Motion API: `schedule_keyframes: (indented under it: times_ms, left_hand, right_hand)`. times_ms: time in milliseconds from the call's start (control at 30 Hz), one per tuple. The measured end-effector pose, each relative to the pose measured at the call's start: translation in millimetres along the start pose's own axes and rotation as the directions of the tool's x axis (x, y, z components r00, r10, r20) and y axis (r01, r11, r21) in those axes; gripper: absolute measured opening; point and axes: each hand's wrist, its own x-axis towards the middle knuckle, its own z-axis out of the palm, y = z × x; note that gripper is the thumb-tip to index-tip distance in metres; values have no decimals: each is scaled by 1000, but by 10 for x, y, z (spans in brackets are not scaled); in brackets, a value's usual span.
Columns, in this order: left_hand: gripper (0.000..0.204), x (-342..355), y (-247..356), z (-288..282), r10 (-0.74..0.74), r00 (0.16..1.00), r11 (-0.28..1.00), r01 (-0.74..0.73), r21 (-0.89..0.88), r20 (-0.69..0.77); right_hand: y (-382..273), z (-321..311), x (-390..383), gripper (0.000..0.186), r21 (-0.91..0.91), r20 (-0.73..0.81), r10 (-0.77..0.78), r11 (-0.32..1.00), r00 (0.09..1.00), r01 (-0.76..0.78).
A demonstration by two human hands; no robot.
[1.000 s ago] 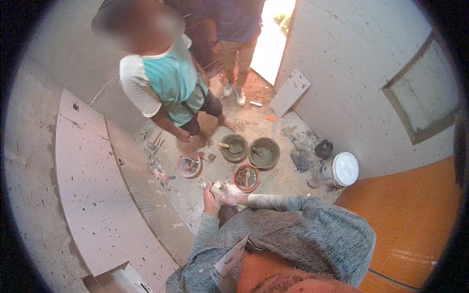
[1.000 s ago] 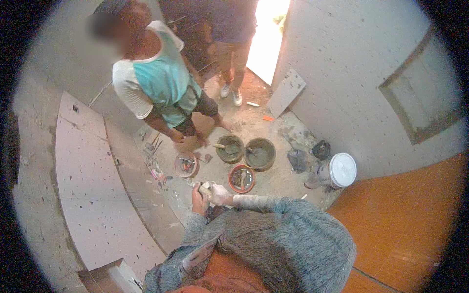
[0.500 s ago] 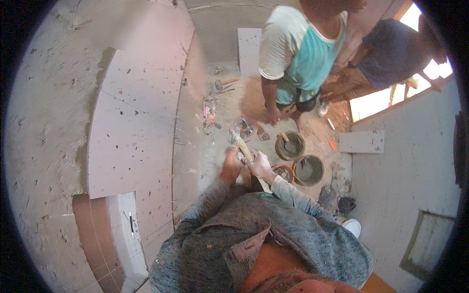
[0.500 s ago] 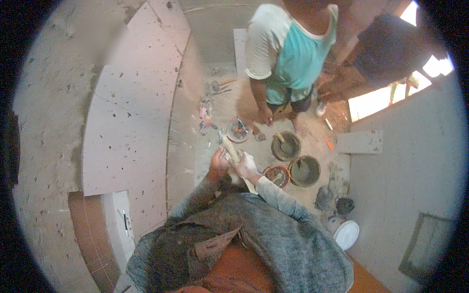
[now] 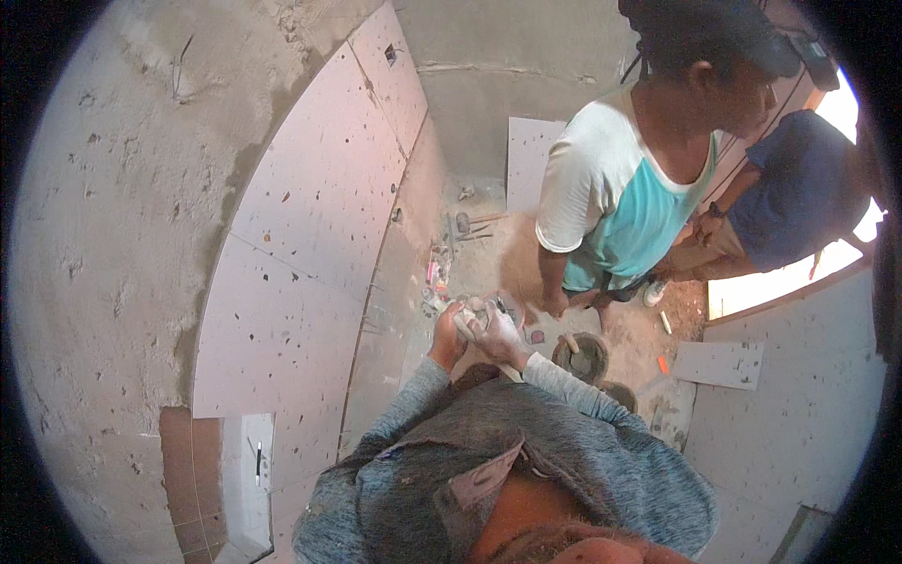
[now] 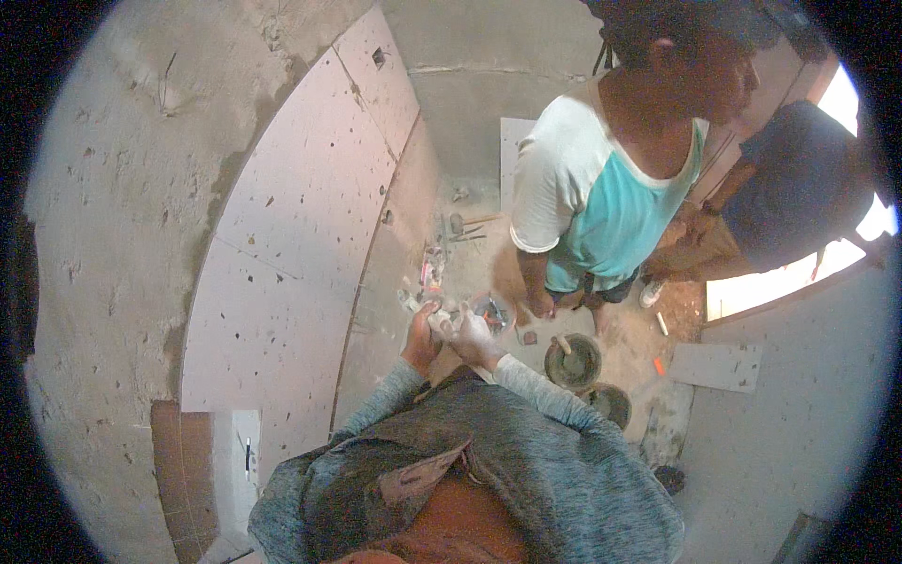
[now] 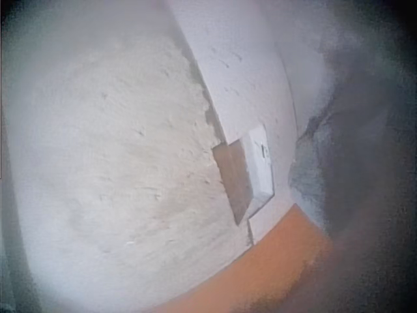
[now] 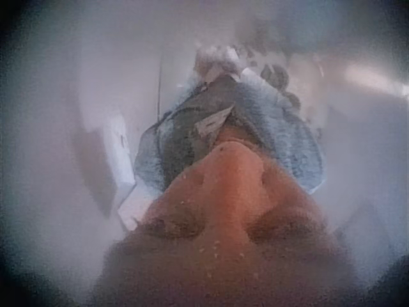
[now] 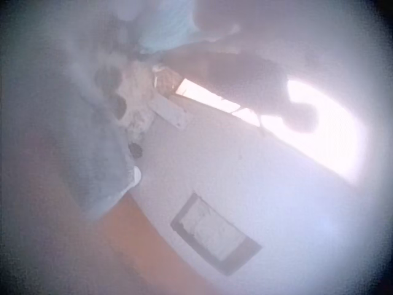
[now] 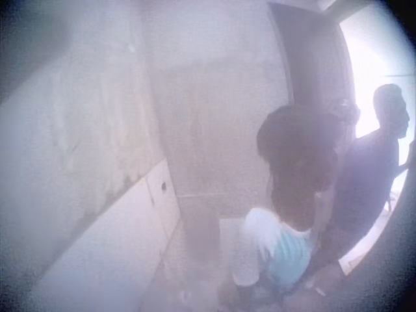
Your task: The person installs pink speckled tiles on a wall by applying adhesive with a trowel, positioning the tiles, and tapping them into place with a rubber mallet. The person also uses a hammer to secure the tiles and adjusts their position to ensure a proper fit.
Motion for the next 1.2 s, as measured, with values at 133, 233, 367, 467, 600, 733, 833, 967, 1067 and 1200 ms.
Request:
schedule_keyframes:
  times_ms: [133,233,367,467,600,733,833,967,1067,1200]
  left_hand:
    - [24,157,47,359,274,934,786,-355,507,230]
    - [24,490,1,428,252,940,807,-334,486,228]
    - [25,1010,45,341,7,989,991,-27,133,151]
    - [23,1632,-19,96,179,946,827,-294,479,271]
    - [23,2039,319,422,268,884,714,-449,537,383]
    - [36,2002,1133,1327,92,972,752,-211,625,219]
    - [43,2765,1466,818,112,931,588,-345,732,348]
    - [30,3672,1821,676,351,890,609,-453,651,291]
    - [28,4340,2193,608,337,930,771,-362,525,146]
    - [28,4489,2982,1052,355,897,267,-368,891,264]
  right_hand:
    - [145,-250,378,52,-48,-96,12,999,995,-17]
    - [119,-475,570,47,3,-83,-40,999,996,41]
    - [28,-666,857,37,45,-154,-55,997,987,62]
    - [12,-764,1151,31,96,-225,-124,984,966,149]
    - [100,-756,1720,26,286,-324,-106,936,940,204]
    - [82,-806,2320,15,784,-256,115,606,960,136]
    - [-97,-874,2894,14,781,-326,306,621,895,72]
    - [91,-987,3782,24,742,-341,355,670,871,17]
    - [-445,-1125,4319,24,726,-357,317,686,879,47]
    - [-726,-1389,4876,24,679,-412,273,728,869,93]
